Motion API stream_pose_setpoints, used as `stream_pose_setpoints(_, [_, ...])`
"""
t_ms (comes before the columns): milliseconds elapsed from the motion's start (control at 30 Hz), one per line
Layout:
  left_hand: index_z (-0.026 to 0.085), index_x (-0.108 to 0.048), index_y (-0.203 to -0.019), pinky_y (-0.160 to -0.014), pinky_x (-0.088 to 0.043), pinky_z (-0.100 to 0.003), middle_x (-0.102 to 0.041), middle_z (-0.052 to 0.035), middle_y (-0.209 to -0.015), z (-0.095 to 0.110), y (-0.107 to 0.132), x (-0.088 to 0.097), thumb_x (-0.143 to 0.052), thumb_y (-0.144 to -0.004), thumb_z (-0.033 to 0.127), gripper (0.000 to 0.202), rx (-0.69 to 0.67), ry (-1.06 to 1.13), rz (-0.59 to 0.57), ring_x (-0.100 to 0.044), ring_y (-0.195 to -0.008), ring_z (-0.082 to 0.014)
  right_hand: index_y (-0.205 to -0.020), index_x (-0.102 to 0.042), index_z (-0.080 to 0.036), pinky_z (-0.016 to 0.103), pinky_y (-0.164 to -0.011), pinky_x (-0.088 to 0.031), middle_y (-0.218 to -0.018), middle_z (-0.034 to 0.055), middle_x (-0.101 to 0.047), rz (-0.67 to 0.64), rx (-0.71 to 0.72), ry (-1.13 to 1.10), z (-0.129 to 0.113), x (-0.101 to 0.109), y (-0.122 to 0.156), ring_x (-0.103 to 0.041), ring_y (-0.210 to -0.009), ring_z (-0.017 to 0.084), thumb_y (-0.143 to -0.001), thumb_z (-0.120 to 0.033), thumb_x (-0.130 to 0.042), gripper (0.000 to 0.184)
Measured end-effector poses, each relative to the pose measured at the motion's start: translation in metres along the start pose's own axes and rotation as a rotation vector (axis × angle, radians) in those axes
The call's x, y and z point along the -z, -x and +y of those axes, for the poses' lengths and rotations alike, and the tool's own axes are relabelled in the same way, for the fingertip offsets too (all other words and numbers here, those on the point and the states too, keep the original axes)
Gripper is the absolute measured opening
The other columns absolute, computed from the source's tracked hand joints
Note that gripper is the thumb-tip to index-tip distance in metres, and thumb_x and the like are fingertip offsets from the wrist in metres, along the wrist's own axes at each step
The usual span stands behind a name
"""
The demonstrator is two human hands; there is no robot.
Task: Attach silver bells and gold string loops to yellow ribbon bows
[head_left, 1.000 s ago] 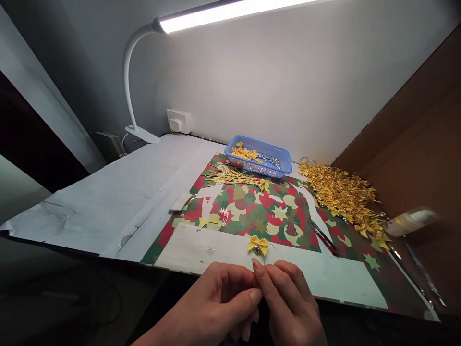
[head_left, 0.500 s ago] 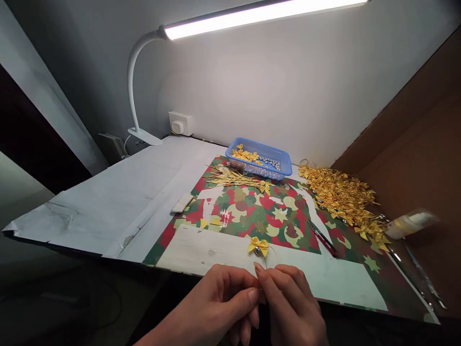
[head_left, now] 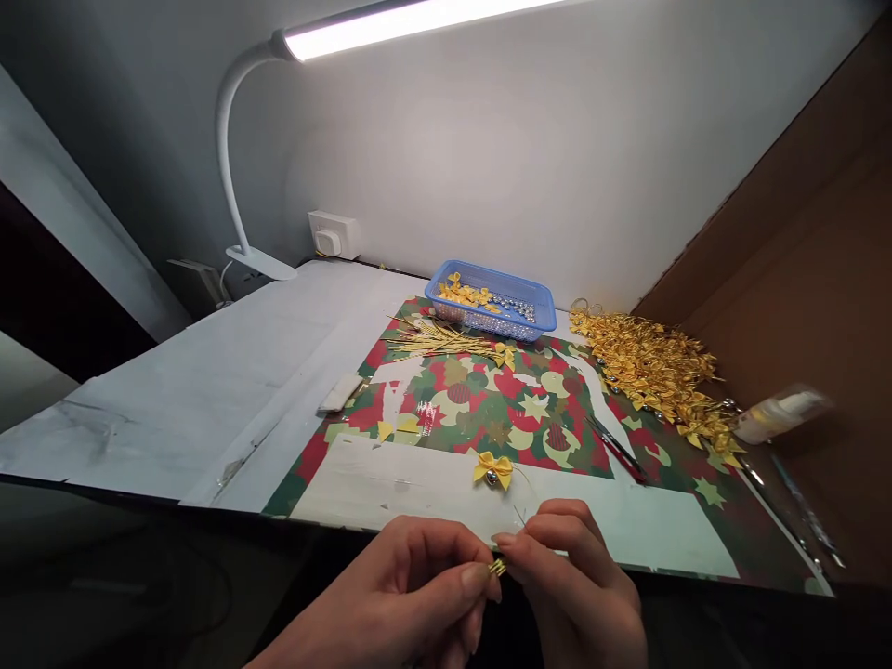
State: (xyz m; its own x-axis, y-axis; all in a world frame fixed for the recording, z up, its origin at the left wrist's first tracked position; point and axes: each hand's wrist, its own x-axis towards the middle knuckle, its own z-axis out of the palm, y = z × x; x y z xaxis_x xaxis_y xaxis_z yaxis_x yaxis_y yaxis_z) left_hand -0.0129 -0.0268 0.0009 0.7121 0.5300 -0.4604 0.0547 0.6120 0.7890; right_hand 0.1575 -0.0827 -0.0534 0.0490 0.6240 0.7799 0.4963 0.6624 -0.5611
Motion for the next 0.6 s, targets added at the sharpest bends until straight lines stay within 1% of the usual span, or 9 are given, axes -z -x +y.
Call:
stream_pose_setpoints(133, [0.014, -0.064, -0.072, -0.048, -0.033, -0.018, -0.059, 0.0035, -0.058, 0.0035, 0.0018, -0.0018, -0.077, -0.077, 0.049, 0.037, 0.009, -0.021, 0.024, -0.047, -0.047, -0.0057, -0.114, -0.071, -0.015, 0.034, -0.06, -0.047, -0.082, 0.0058, -0.057, 0.081, 0.065, 0.063, -0.0005, -0.0025, 0.0009, -0.049, -0.075, 0.019, -0.082, 0.007, -0.063, 0.04])
stream_pose_setpoints(200, [0.015, -0.063, -0.071, -0.046, -0.031, -0.018, -0.058, 0.004, -0.058, 0.0033, 0.0017, -0.0016, -0.076, -0.077, 0.05, 0.038, 0.006, -0.026, 0.011, -0.045, -0.046, -0.0052, -0.112, -0.072, -0.016, 0.034, -0.06, -0.047, -0.081, 0.0055, -0.057, 0.103, 0.069, 0.088, -0.0011, -0.0036, 0.0004, -0.049, -0.075, 0.019, -0.082, 0.006, -0.064, 0.038])
stream_pose_setpoints(333, [0.015, -0.063, -0.071, -0.045, -0.03, -0.018, -0.057, 0.0038, -0.057, 0.0006, 0.001, -0.001, -0.075, -0.079, 0.048, 0.036, -0.008, -0.048, -0.023, -0.044, -0.045, -0.0057, -0.109, -0.073, -0.015, 0.035, -0.06, -0.048, -0.08, 0.0057, -0.058, 0.108, 0.063, 0.107, -0.0017, -0.0036, -0.0007, -0.049, -0.075, 0.019, -0.085, 0.004, -0.063, 0.032])
stream_pose_setpoints(433, [0.015, -0.065, -0.072, -0.045, -0.03, -0.018, -0.058, 0.0036, -0.056, -0.0016, 0.0015, -0.0022, -0.075, -0.078, 0.049, 0.036, -0.022, -0.024, 0.014, -0.044, -0.045, -0.0061, -0.106, -0.073, -0.014, 0.035, -0.06, -0.048, -0.079, 0.0061, -0.059, 0.103, 0.081, 0.12, -0.0018, -0.0025, -0.002, -0.05, -0.075, 0.019, -0.086, 0.002, -0.062, 0.027])
stream_pose_setpoints(533, [0.015, -0.068, -0.073, -0.045, -0.03, -0.019, -0.059, 0.0031, -0.056, -0.002, 0.0026, -0.0036, -0.077, -0.075, 0.052, 0.038, -0.004, 0.0, 0.06, -0.044, -0.045, -0.0063, -0.102, -0.073, -0.012, 0.035, -0.059, -0.047, -0.076, 0.0064, -0.059, 0.115, 0.111, 0.154, -0.0019, -0.0026, -0.0041, -0.05, -0.074, 0.019, -0.089, -0.001, -0.062, 0.021])
stream_pose_setpoints(600, [0.015, -0.068, -0.072, -0.045, -0.029, -0.018, -0.058, 0.0032, -0.055, -0.001, 0.003, -0.0033, -0.079, -0.073, 0.052, 0.039, 0.018, 0.009, 0.056, -0.043, -0.044, -0.0062, -0.099, -0.073, -0.011, 0.034, -0.058, -0.046, -0.074, 0.0065, -0.06, 0.115, 0.135, 0.18, -0.0015, -0.0036, -0.005, -0.05, -0.072, 0.018, -0.09, -0.004, -0.062, 0.016])
